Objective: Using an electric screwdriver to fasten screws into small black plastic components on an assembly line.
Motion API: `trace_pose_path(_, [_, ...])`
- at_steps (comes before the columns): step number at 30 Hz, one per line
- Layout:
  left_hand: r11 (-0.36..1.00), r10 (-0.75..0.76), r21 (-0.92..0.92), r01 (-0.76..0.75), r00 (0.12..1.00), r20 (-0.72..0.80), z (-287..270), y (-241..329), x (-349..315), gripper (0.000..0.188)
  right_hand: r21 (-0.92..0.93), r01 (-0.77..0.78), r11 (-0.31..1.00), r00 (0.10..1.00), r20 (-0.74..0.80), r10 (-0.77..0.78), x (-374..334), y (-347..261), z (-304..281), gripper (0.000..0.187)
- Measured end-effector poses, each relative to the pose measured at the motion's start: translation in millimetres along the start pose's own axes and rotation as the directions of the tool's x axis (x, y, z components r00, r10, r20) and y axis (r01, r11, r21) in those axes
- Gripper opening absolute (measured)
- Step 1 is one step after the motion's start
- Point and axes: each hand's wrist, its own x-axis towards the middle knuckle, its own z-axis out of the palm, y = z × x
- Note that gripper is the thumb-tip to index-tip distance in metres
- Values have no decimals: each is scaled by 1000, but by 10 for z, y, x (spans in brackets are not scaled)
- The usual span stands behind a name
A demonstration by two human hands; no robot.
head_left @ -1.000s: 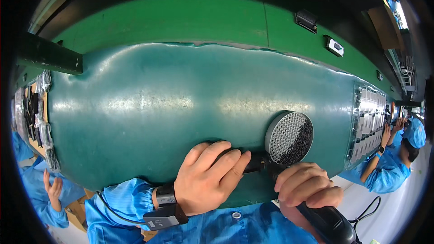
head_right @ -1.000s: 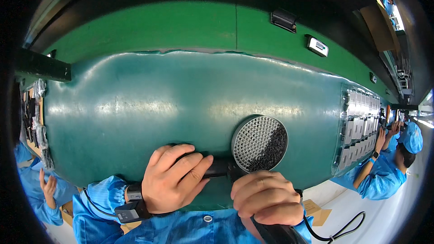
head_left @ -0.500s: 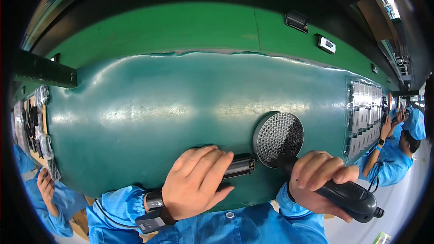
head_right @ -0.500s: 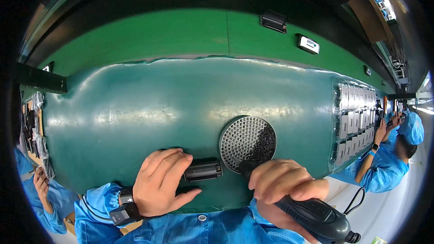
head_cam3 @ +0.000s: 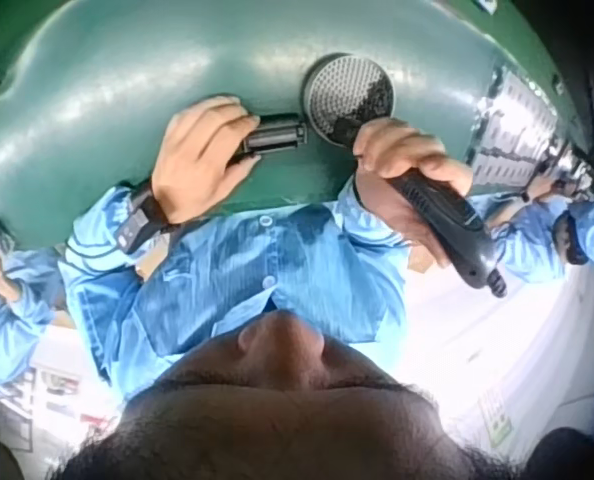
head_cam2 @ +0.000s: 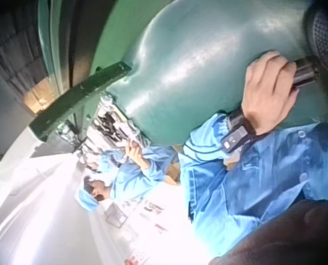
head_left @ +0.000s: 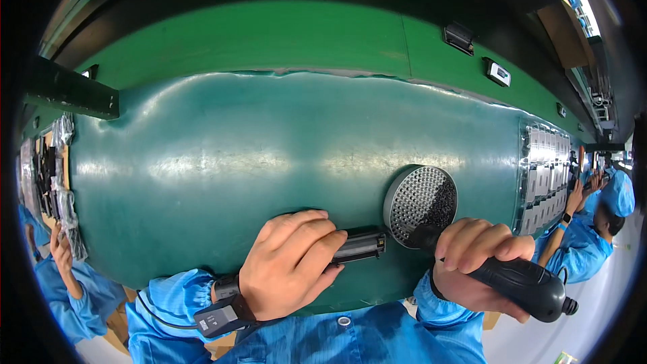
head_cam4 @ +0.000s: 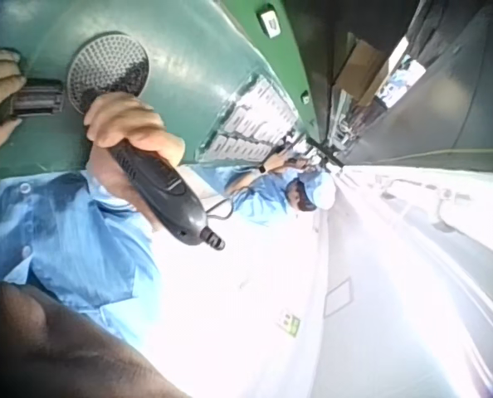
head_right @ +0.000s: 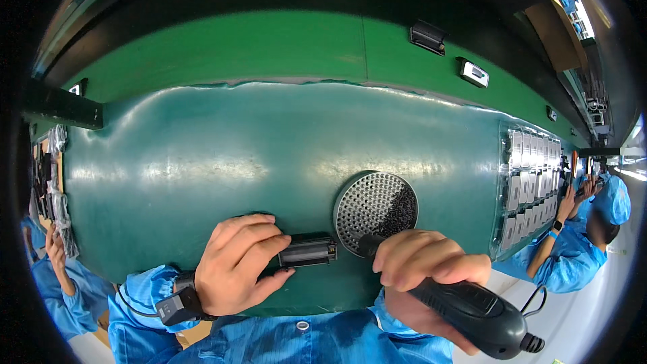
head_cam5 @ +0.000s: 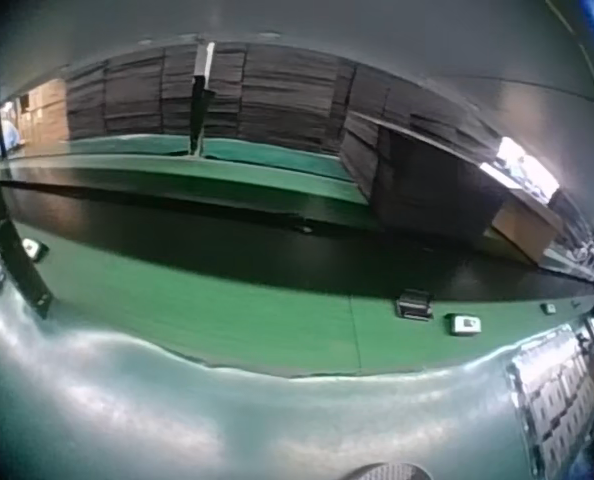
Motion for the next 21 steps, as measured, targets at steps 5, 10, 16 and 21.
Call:
trace_pose_path(5, [1000,-4,2,4,1000,-8,9,3,-8,53,10,2,1000,1000,-2,-2,-9,1,-25,79])
trace_pose_path(10, [1000,-4,8,4,1000,-7,7,8,12,53,32,-16,999,999,-34,17,21,1,-24,80])
trace_pose_path(16, [1000,-3,23,3,1000,-10,12,-1,12,53,-46,-14,999,993,116,19,107,44,61,81])
trace_pose_path(21, [999,-31,-26,31,999,-11,-5,-59,9,52,-2,59,998,995,-86,-58,53,-142,176,61])
